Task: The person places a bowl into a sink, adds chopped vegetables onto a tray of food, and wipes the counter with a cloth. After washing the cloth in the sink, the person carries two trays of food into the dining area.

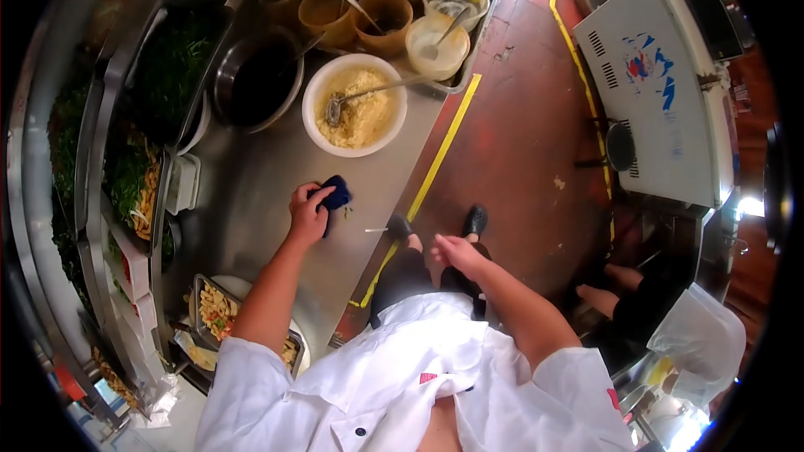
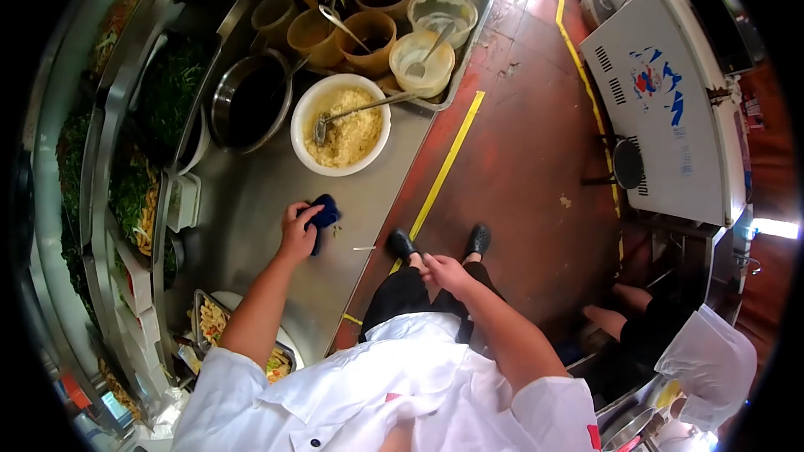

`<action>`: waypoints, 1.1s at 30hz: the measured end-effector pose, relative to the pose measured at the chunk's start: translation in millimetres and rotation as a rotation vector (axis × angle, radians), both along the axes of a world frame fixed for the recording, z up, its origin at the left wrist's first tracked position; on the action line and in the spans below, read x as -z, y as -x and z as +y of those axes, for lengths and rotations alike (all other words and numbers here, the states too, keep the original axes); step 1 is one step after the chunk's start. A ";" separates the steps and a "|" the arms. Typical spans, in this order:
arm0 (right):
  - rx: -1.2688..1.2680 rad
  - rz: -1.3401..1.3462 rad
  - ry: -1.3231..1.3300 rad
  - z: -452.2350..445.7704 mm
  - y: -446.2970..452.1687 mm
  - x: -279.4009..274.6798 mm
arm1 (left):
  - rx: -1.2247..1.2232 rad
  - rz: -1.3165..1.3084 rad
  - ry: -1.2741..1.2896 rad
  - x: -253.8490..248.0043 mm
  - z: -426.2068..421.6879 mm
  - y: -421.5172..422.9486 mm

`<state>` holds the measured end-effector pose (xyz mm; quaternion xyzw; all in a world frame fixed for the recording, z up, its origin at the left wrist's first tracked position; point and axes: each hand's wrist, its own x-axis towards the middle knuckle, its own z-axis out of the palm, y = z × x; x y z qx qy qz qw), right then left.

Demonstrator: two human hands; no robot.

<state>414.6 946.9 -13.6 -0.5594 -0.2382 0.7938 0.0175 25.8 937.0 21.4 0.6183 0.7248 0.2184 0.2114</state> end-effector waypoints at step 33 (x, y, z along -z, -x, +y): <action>0.807 0.568 0.357 -96.8 51.6 -60.0 | -0.636 -1.937 0.111 -148.8 -165.9 -195.2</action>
